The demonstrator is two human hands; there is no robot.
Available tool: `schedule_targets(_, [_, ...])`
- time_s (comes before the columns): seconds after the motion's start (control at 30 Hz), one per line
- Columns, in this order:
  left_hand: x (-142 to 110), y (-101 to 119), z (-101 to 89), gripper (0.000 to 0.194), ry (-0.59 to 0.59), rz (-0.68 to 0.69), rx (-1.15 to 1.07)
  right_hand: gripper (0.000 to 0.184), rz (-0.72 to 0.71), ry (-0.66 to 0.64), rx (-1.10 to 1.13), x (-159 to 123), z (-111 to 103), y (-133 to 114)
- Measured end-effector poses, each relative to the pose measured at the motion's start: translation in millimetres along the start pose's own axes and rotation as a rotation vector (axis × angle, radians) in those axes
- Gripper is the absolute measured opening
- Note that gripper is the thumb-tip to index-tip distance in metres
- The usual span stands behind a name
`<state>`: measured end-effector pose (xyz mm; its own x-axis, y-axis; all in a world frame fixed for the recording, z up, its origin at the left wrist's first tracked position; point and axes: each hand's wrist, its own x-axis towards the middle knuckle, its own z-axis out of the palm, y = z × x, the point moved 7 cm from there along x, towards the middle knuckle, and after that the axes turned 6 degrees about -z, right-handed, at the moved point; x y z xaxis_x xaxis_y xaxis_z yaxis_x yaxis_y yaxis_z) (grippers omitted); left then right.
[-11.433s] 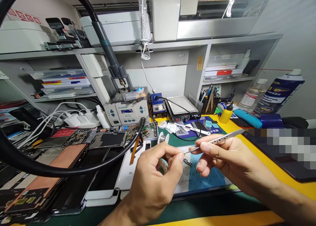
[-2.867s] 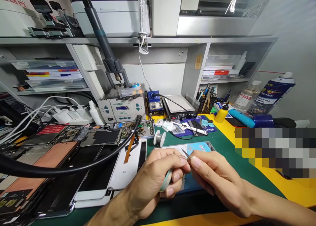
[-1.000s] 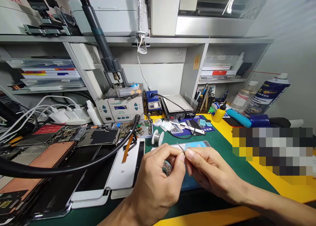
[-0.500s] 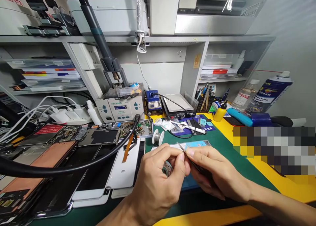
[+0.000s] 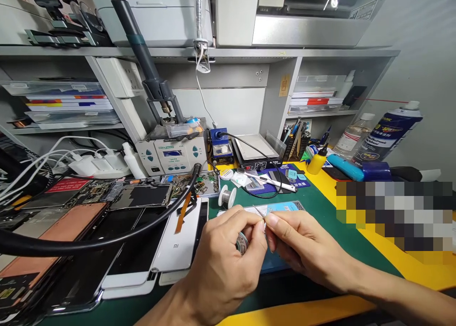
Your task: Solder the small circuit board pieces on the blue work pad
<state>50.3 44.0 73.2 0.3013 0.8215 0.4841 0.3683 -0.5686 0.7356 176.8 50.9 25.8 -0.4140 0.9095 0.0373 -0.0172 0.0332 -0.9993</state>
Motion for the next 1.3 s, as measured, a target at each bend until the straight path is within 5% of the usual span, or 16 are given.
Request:
schedule_targets(0.17, [-0.3, 4.8, 0.2, 0.019, 0.011, 0.091, 0.047, 0.047, 0.17, -0.026, 0.124, -0.7, 2.0, 2.2])
schedule_targets(0.93, [-10.0, 12.2, 9.6, 0.027, 0.078, 0.409, 0.526, 0.054, 0.153, 0.047, 0.024, 1.7, 2.5, 5.4])
schedule_targets(1.03, [-5.3, 7.8, 4.5, 0.025, 0.049, 0.25, 0.374, 0.054, 0.101, 0.047, 0.022, 1.8, 0.2, 5.0])
schedule_targets(1.2, [2.6, -23.2, 8.7, 0.03, -0.232, -0.431, -0.274, 0.051, 0.042, 0.041, 0.016, 0.5, -2.1, 1.5])
schedule_targets(1.3, [-1.2, -32.5, 16.9, 0.037, -0.34, -0.71, -0.608, 0.051, 0.002, 0.035, -0.036, -0.8, -3.2, 0.0])
